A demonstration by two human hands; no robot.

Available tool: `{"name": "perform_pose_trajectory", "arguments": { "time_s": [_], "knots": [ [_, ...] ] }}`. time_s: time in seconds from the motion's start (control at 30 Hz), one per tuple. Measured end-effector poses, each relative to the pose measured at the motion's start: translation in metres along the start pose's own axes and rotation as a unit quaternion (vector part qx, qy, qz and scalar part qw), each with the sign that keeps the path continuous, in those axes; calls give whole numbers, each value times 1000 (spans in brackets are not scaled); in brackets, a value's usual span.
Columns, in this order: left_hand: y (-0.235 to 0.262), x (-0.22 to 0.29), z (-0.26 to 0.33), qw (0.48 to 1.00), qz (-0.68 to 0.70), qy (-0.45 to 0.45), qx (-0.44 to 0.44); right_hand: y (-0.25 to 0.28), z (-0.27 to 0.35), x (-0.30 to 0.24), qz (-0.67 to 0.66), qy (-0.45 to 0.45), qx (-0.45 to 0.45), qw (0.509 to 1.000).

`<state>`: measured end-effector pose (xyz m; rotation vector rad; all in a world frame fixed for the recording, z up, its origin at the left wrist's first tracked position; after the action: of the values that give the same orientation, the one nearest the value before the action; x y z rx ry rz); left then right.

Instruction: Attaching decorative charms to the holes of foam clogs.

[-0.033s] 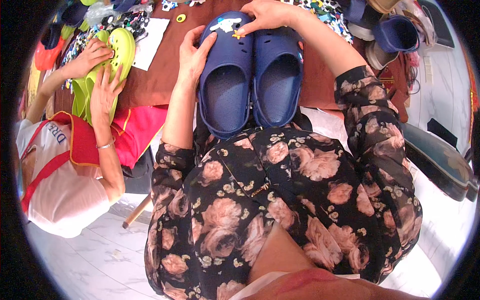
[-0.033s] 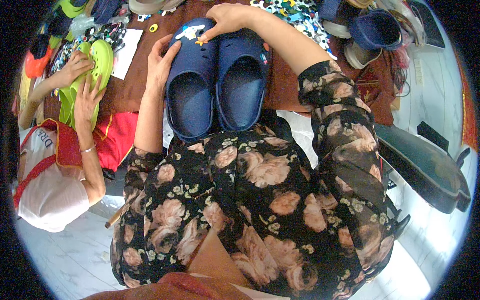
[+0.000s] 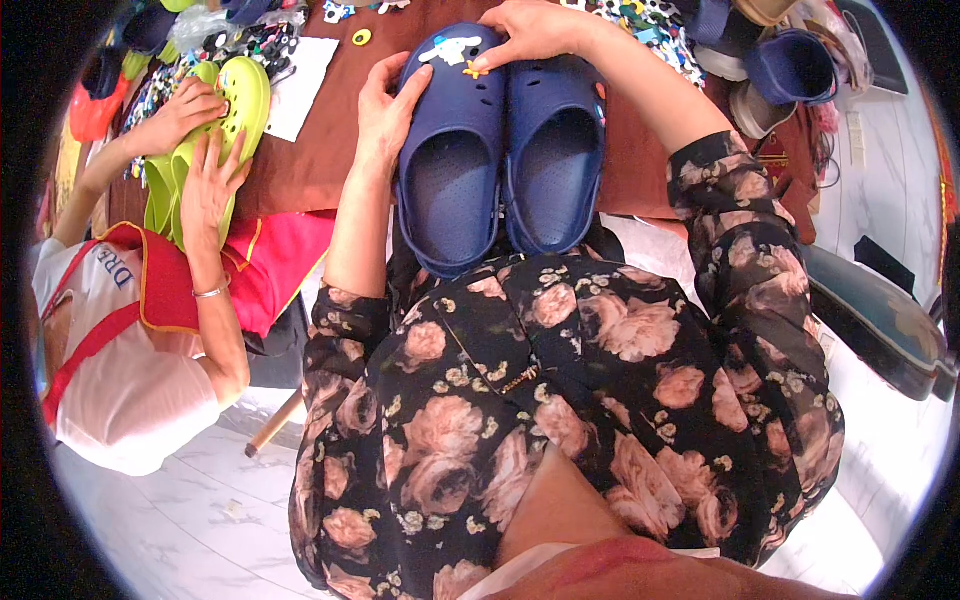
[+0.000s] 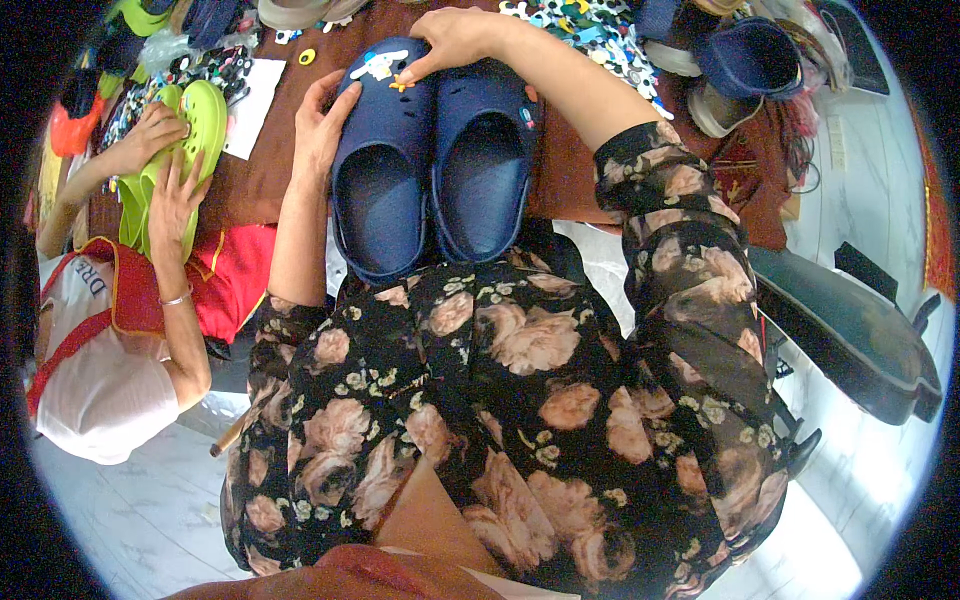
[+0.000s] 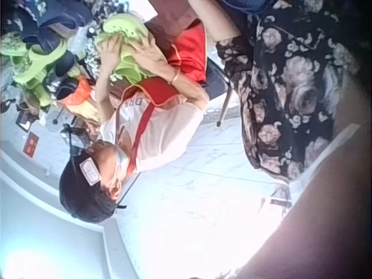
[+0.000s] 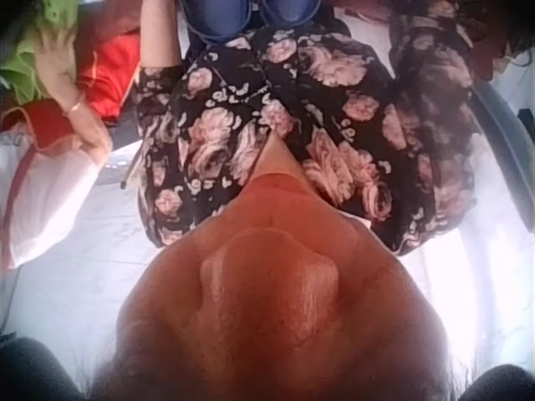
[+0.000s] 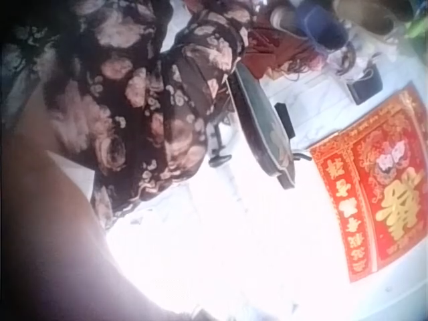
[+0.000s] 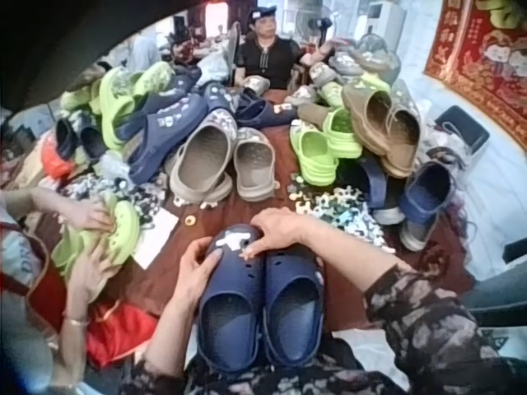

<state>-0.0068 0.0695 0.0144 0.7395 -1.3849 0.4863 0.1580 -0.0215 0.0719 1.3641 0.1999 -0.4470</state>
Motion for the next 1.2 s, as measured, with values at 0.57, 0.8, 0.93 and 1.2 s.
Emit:
{"name": "perform_pose_trajectory", "arguments": {
  "time_s": [0.57, 0.8, 0.93, 1.2],
  "knots": [
    [16, 10, 46, 986, 53, -112, -111, -25, 164, 134, -413, -197, 413, 788],
    [5, 28, 59, 964, -189, -162, -88, -43, 178, 122, -375, -220, 416, 799],
    [7, 33, 54, 956, -219, -187, -53, -33, 149, 112, -137, -186, 414, 880],
    [7, 33, 54, 959, -218, -169, -57, -44, 105, 111, 58, -191, 335, 921]
  ]
}}
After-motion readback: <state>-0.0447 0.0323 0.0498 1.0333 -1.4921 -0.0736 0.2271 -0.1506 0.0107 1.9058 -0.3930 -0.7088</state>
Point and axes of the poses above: each hand's wrist, its own z-axis away from the middle knuckle, its own y-axis out of the back of the hand, x = y × z, the point moved 5 cm from there along -z, towards the middle knuckle
